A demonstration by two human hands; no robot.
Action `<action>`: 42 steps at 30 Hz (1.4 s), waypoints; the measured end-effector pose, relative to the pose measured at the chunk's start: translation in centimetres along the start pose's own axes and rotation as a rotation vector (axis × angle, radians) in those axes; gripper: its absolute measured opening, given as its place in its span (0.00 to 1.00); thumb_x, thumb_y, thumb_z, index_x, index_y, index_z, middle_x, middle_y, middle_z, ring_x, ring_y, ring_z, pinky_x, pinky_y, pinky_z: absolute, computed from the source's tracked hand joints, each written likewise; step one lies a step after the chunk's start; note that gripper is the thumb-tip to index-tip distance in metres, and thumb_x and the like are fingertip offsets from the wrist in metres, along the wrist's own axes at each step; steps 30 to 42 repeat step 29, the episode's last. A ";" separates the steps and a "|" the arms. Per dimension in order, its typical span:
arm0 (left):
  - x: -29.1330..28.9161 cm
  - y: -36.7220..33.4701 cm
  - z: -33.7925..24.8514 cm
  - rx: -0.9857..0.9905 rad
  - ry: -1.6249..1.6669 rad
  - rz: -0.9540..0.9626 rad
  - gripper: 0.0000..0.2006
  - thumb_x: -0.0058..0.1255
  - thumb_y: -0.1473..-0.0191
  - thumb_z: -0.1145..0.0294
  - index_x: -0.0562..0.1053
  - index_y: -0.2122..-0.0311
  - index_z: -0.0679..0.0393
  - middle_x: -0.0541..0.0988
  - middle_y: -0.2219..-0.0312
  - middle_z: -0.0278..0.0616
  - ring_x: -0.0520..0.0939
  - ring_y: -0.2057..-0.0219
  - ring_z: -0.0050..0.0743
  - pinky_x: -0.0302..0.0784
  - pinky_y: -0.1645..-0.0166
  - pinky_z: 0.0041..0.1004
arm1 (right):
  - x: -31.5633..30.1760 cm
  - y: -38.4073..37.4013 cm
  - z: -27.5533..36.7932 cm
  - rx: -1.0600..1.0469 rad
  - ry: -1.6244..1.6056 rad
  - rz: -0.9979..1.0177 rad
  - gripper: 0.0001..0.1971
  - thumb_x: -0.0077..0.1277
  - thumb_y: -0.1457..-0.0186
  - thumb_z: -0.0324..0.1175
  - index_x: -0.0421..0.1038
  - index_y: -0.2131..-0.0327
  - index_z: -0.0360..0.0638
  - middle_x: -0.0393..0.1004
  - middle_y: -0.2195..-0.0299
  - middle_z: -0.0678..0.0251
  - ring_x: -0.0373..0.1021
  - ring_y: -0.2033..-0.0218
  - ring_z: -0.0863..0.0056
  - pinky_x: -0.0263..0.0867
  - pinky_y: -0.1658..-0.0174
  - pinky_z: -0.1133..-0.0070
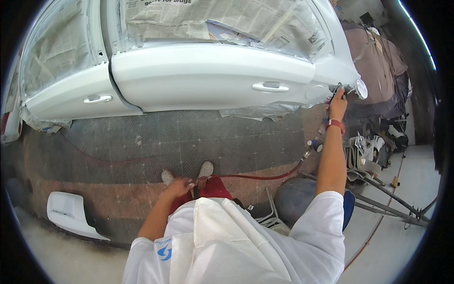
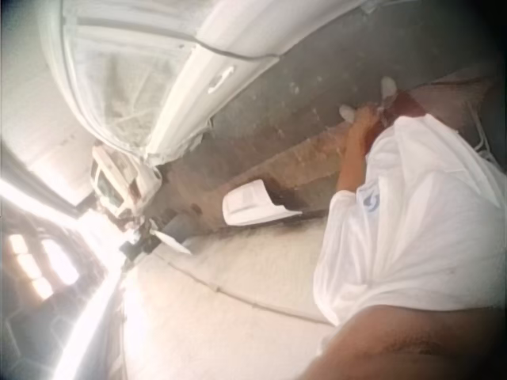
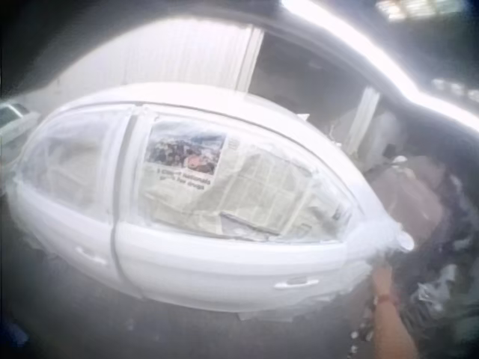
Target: The person uses a spray gun to apply white paint to a car bumper and then to a car door. They move around the parts to cover different areas, holding the spray gun in the right hand and the hose in the left.
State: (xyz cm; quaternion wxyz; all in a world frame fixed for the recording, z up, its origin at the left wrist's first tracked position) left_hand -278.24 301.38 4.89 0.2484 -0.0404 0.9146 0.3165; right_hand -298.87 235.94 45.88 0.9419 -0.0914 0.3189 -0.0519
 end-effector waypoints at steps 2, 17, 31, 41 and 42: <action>-3.0 -2.4 -5.8 0.124 0.028 -0.067 0.31 0.52 0.36 0.41 0.76 0.40 0.56 0.81 0.48 0.58 0.79 0.44 0.63 0.74 0.39 0.50 | 1.3 1.1 -1.3 -0.078 0.006 0.006 0.34 0.38 0.27 0.59 0.77 0.55 0.29 0.77 0.78 0.61 0.75 0.83 0.70 0.69 0.84 0.75; -19.0 -5.6 -19.1 0.324 1.364 0.006 0.15 0.48 0.26 0.58 0.77 0.45 0.54 0.82 0.51 0.31 0.81 0.49 0.23 0.78 0.44 0.31 | 21.8 39.3 16.5 -0.052 -0.405 0.594 0.29 0.38 0.24 0.52 0.76 0.57 0.30 0.71 0.80 0.69 0.66 0.84 0.78 0.61 0.79 0.77; -30.0 3.6 -0.3 0.372 1.580 -0.304 0.12 0.57 0.31 0.62 0.79 0.48 0.55 0.84 0.56 0.28 0.82 0.57 0.17 0.79 0.51 0.26 | 36.0 57.5 28.5 -0.211 -0.443 0.921 0.26 0.46 0.27 0.52 0.77 0.47 0.35 0.78 0.77 0.64 0.76 0.78 0.71 0.70 0.72 0.72; -30.0 3.6 -0.3 0.372 1.580 -0.304 0.12 0.57 0.31 0.62 0.79 0.48 0.55 0.84 0.56 0.28 0.82 0.57 0.17 0.79 0.51 0.26 | 36.0 57.5 28.5 -0.211 -0.443 0.921 0.26 0.46 0.27 0.52 0.77 0.47 0.35 0.78 0.77 0.64 0.76 0.78 0.71 0.70 0.72 0.72; -30.0 3.6 -0.3 0.372 1.580 -0.304 0.12 0.57 0.31 0.62 0.79 0.48 0.55 0.84 0.56 0.28 0.82 0.57 0.17 0.79 0.51 0.26 | 36.0 57.5 28.5 -0.211 -0.443 0.921 0.26 0.46 0.27 0.52 0.77 0.47 0.35 0.78 0.77 0.64 0.76 0.78 0.71 0.70 0.72 0.72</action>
Point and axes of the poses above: each hand's wrist, its own y-axis away from the middle knuckle, its own x-axis out of the palm, z = x × y, the point moved 9 cm from there along -y, towards the middle knuckle
